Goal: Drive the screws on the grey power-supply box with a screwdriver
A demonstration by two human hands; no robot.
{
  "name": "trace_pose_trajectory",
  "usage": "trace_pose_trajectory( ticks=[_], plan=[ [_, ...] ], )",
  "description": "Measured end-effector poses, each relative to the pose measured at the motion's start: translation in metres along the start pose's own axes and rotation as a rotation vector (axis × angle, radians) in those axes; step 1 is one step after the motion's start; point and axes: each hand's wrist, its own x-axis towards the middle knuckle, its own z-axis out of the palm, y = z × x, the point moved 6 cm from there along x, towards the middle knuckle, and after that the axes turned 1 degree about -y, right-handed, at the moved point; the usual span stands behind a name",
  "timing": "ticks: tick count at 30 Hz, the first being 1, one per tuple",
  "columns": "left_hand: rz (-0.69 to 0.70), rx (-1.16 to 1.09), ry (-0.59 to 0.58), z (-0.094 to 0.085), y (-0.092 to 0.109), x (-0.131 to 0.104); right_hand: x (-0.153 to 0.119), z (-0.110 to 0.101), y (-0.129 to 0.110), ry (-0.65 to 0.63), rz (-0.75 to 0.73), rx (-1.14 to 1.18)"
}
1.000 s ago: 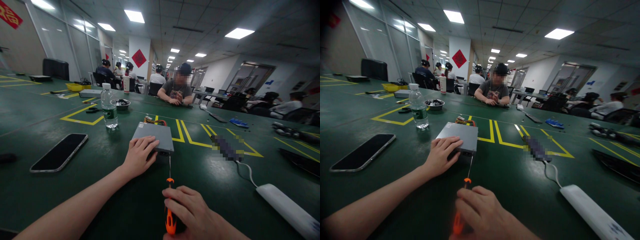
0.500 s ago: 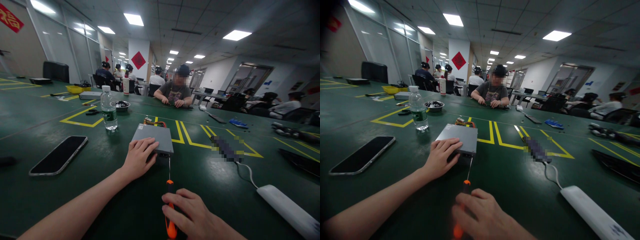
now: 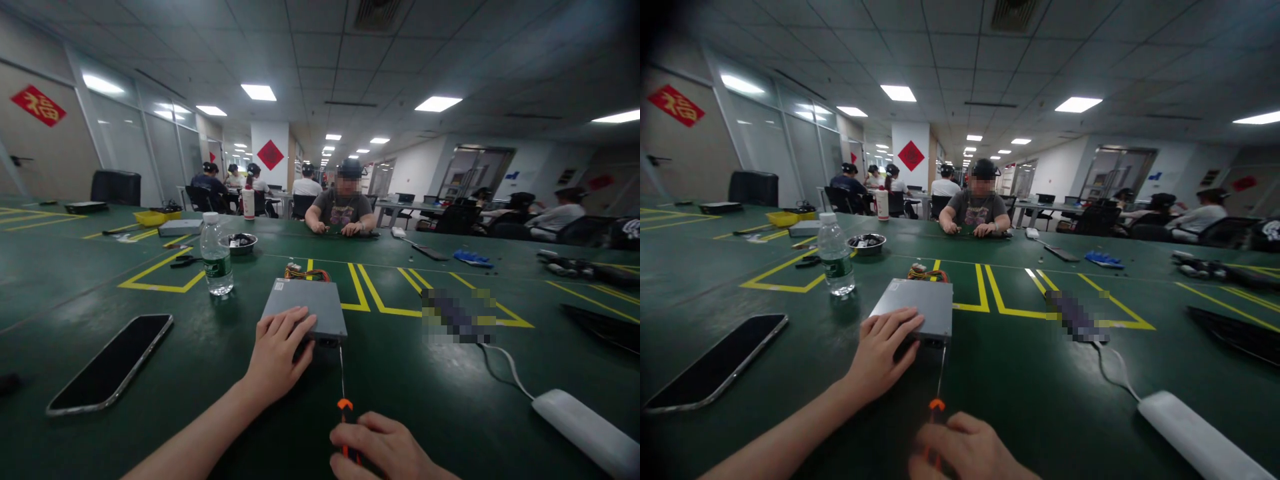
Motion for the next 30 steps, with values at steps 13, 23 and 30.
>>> trace_pose_trajectory(
  ticks=[13, 23, 30],
  plan=[
    [0.008, -0.009, -0.021, 0.001, 0.0, 0.001, 0.004, -0.01, -0.004, -0.042, 0.061, 0.007],
    [0.037, -0.003, 0.027, 0.001, 0.0, 0.001, 0.01, -0.012, -0.01, -0.034, 0.053, -0.033],
    [0.032, -0.006, 0.016, 0.002, 0.0, 0.0, 0.002, -0.006, -0.004, -0.054, 0.104, 0.035]
  ],
)
